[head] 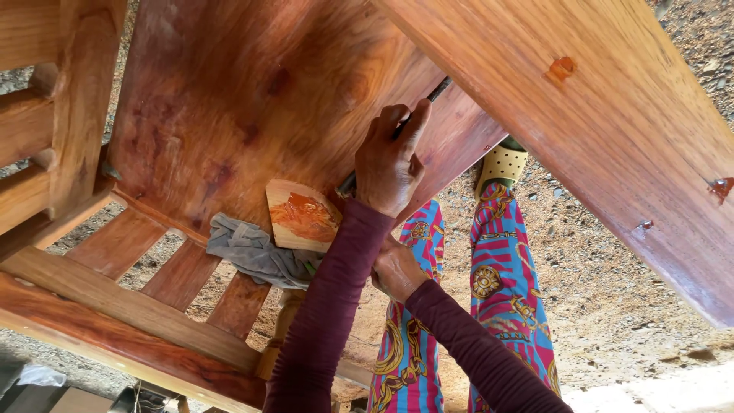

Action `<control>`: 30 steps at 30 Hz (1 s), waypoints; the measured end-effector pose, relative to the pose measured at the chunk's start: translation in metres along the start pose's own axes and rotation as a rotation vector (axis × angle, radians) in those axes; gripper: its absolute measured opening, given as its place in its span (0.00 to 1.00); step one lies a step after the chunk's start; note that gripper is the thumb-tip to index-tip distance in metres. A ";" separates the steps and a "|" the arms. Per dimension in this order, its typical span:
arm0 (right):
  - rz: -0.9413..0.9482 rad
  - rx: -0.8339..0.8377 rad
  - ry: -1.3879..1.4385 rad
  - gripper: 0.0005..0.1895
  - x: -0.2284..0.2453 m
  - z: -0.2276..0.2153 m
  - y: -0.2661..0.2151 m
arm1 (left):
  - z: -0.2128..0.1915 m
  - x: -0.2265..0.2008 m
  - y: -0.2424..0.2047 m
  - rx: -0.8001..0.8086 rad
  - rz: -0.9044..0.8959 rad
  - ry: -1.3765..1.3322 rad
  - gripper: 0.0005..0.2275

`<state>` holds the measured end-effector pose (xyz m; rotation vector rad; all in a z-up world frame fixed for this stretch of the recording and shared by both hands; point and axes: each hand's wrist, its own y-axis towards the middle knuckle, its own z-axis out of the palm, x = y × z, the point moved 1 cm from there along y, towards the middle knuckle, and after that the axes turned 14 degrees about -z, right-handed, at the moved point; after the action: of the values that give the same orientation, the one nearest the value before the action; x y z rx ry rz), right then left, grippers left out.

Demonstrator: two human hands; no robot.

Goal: Applying a wood stain or varnish to the joints and surfaces of a wooden chair using a paint brush.

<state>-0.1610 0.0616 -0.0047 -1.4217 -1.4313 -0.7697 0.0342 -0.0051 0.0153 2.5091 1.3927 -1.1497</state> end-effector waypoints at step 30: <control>-0.054 -0.250 -0.190 0.35 -0.002 -0.083 0.012 | -0.178 -0.004 -0.128 0.025 -0.462 0.470 0.19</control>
<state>-0.1337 -0.0133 0.0209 -1.6900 -1.5653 -0.8918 0.0403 0.1352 0.1844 2.6656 2.1688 -0.6223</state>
